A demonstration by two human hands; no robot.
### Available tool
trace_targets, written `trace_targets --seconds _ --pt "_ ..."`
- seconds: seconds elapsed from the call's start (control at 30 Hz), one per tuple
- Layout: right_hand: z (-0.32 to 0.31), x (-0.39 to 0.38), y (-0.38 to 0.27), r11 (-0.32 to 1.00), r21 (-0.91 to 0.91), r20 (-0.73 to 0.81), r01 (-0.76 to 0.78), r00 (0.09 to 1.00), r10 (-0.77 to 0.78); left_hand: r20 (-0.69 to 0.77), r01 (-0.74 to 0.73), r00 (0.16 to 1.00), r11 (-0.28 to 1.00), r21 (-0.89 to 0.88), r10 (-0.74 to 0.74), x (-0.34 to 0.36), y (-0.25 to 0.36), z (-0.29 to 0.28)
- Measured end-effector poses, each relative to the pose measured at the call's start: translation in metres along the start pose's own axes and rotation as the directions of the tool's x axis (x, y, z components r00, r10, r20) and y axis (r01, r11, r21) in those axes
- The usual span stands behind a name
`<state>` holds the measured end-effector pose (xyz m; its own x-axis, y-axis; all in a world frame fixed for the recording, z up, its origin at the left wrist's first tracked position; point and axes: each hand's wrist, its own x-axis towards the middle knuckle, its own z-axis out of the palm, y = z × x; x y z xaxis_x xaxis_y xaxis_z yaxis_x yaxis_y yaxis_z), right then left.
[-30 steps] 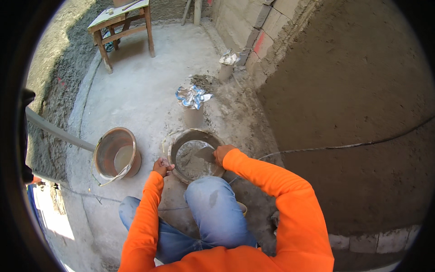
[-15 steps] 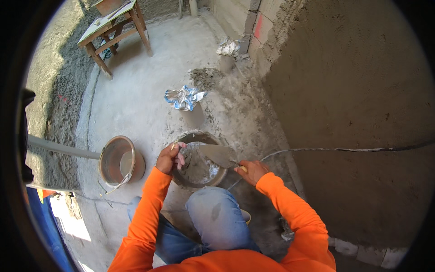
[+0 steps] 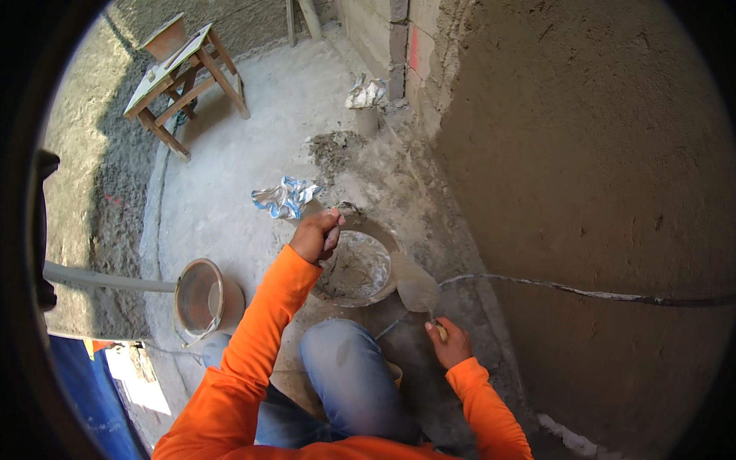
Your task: The person scoops cement from a bucket with a trowel and applies it to a wall, smoothing the surface. They use a straight edge to level the applied cement and continue the process of scooping and applying.
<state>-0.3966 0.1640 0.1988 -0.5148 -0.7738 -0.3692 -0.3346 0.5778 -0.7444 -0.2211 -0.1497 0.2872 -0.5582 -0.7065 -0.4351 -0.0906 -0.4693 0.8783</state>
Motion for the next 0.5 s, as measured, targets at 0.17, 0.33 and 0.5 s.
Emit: trace_targets --seconds 0.17,0.33,0.5 --pt "-0.014 0.007 -0.022 0.996 -0.093 -0.081 -0.018 0.997 0.011 -0.001 -0.018 1.0 0.999 -0.036 0.018 0.041 -0.03 0.015" --pt "-0.031 0.038 -0.04 0.942 -0.326 -0.047 -0.078 0.997 0.066 -0.1 -0.161 0.981 0.986 0.039 0.164 0.108 -0.076 -0.004" --pt "-0.026 0.053 -0.051 0.964 -0.237 -0.14 -0.119 0.986 0.087 -0.133 -0.093 0.927 0.561 0.823 0.35 0.173 -0.072 -0.064"
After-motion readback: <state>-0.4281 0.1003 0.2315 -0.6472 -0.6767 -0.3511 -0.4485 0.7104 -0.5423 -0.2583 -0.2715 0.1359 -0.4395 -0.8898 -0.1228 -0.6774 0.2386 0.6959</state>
